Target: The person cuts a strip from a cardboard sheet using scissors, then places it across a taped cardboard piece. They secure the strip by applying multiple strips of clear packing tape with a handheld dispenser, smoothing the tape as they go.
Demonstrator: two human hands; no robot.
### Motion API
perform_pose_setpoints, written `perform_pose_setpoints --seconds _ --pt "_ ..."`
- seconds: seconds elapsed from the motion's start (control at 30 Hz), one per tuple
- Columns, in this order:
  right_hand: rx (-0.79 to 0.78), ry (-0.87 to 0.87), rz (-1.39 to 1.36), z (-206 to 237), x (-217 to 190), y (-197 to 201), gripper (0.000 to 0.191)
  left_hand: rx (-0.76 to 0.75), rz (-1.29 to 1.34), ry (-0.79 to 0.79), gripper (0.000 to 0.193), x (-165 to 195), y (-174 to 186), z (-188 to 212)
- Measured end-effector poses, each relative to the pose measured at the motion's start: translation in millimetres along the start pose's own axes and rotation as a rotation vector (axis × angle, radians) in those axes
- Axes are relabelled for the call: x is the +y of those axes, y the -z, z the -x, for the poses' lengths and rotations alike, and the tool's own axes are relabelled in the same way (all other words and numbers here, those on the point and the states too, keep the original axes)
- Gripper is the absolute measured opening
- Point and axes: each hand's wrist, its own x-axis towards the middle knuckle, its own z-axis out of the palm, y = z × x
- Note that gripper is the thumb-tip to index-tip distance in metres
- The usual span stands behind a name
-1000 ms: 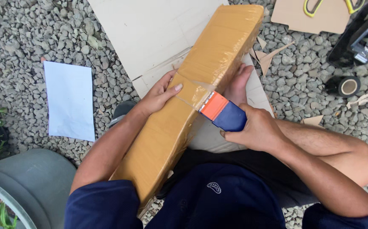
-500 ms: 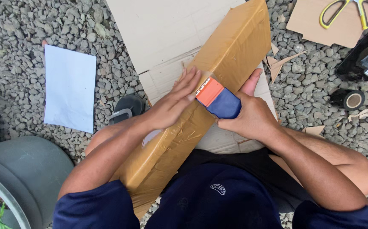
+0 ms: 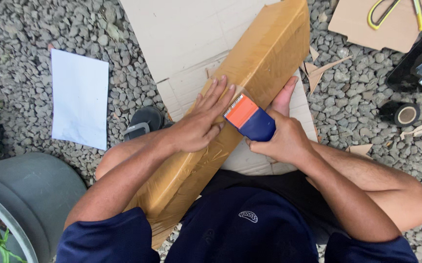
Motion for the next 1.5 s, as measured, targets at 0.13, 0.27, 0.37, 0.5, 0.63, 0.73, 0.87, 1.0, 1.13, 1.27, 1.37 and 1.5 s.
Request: perform_pose_setpoints --seconds 0.13,0.27,0.37,0.5,0.63,0.73,0.87,1.0,1.13,1.27,1.37,1.5 --pt "0.042 0.013 -0.034 6 -1 0 0.054 -0.009 -0.011 0.019 0.098 1 -1 -2" --pt "0.029 -0.062 0.023 12 -4 2 0.053 -0.006 -0.017 0.027 0.097 3 -2 0" --pt "0.027 -0.087 0.035 16 -5 2 0.055 0.005 -0.029 0.031 0.096 5 -4 1" --pt "-0.016 -0.157 0.021 13 -2 -1 0.051 0.048 -0.100 0.049 0.092 9 -6 2" --pt "-0.009 -0.066 -0.071 3 3 -4 0.050 0.118 -0.144 0.047 0.089 12 -4 3" --pt "-0.017 -0.050 -0.063 1 6 -6 0.050 0.185 -0.166 0.025 0.087 15 -4 3" --pt "-0.050 -0.223 -0.060 8 8 -7 0.049 0.147 -0.325 0.123 0.082 17 -4 1" --pt "0.044 -0.024 -0.022 16 16 -6 0.052 0.184 -0.321 0.093 0.079 18 -5 1" --pt "0.016 -0.140 0.022 24 24 -8 0.051 0.193 -0.285 0.083 0.078 20 -8 1" --pt "0.022 -0.164 0.041 27 23 -11 0.054 0.209 -0.295 0.080 0.075 22 -10 2" --pt "-0.046 -0.299 0.063 23 21 -11 0.055 0.147 -0.313 0.113 0.082 21 -10 4" --pt "-0.019 -0.127 0.099 18 25 -8 0.060 0.024 -0.313 0.194 0.097 14 -7 2"
